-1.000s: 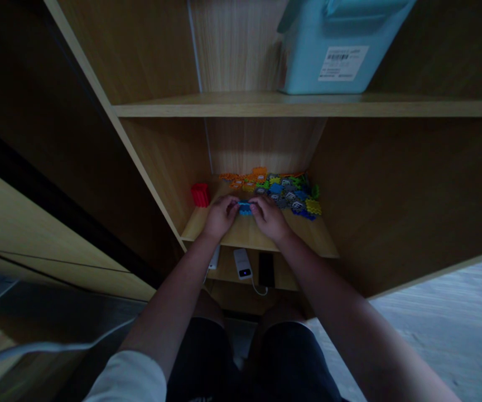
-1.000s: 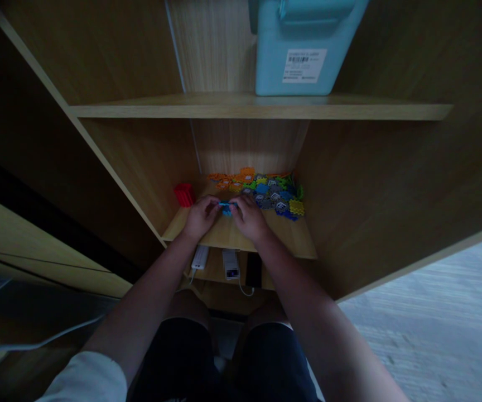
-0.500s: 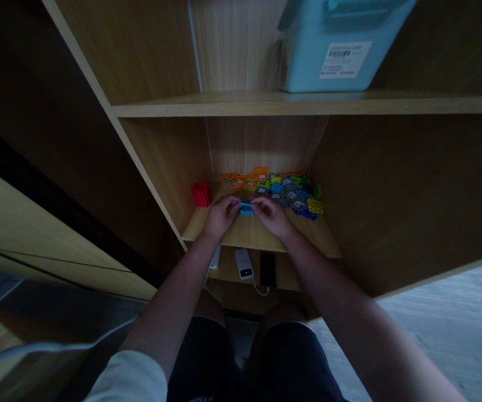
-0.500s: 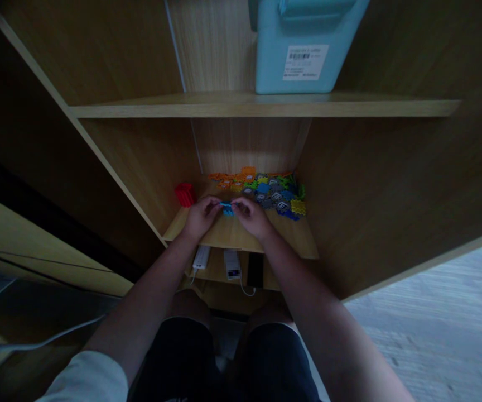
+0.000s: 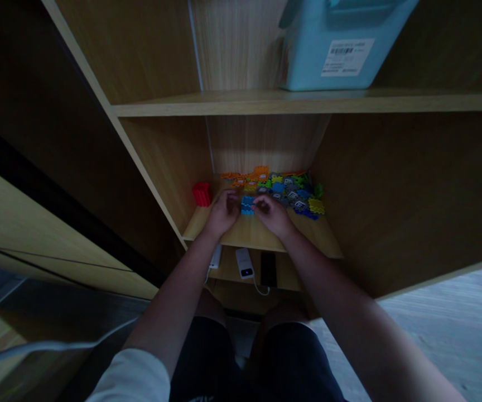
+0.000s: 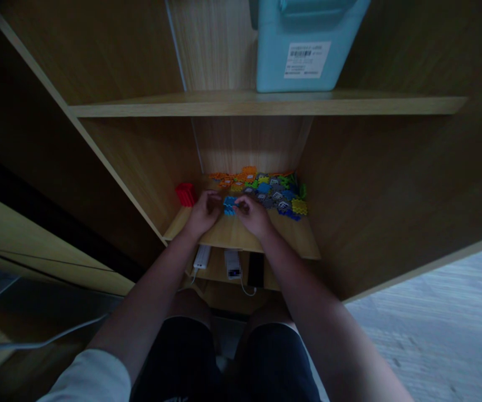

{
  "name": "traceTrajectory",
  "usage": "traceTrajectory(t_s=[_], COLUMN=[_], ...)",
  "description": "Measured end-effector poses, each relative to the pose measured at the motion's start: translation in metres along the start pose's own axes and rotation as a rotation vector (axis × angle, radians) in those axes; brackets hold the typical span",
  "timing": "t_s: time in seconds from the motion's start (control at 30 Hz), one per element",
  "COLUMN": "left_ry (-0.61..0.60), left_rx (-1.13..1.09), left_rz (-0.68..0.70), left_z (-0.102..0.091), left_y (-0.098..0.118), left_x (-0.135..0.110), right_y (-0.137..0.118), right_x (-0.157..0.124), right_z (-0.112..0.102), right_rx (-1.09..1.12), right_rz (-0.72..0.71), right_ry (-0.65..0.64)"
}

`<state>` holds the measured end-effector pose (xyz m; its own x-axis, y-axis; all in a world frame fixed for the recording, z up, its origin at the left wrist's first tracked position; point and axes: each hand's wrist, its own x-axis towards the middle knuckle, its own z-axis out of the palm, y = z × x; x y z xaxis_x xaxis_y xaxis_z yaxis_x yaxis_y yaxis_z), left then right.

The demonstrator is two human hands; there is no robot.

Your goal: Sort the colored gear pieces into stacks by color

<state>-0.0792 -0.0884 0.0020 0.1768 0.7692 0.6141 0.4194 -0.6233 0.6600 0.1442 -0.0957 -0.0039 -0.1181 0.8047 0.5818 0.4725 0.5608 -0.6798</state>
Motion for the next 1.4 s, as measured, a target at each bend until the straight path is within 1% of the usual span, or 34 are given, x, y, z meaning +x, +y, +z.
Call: traceTrajectory(t_s=[0.1, 0.2, 0.47, 0.73, 1.1, 1.27, 1.4], left_ry=[-0.063, -0.14, -0.225, -0.225, -0.21, -0.223, -0.225], left_rx=[0.041, 0.073, 0.032, 0.029, 0.042, 0.05, 0.044], left_rz=[-0.022, -0.049, -0.063, -0.068, -0.065, -0.068, -0.067], left_z=[0.002, 0.003, 0.002, 0.002, 0.003, 0.003, 0.003], left_y=[-0.009, -0.013, -0.015, -0.012, -0.011, -0.012, -0.013], left_x=[0.001, 0.002, 0.004, 0.004, 0.004, 0.005, 0.005], right_y=[0.006, 0.011, 0.013, 0.011, 0.007, 0.009, 0.011], right_x=[0.0, 0.0, 0.0, 0.0, -0.001, -0.001, -0.001], right_z=[0.0, 0.003, 0.006, 0.006, 0.005, 0.006, 0.006], right_rx=[-0.078, -0.102, -0.063, -0.094, -0.111, -0.109, -0.112], right_rz=[0.026, 0.039, 0.03, 0.047, 0.057, 0.031, 0.042], right_ry=[0.001, -0.019, -0.038, -0.063, -0.061, -0.063, -0.064])
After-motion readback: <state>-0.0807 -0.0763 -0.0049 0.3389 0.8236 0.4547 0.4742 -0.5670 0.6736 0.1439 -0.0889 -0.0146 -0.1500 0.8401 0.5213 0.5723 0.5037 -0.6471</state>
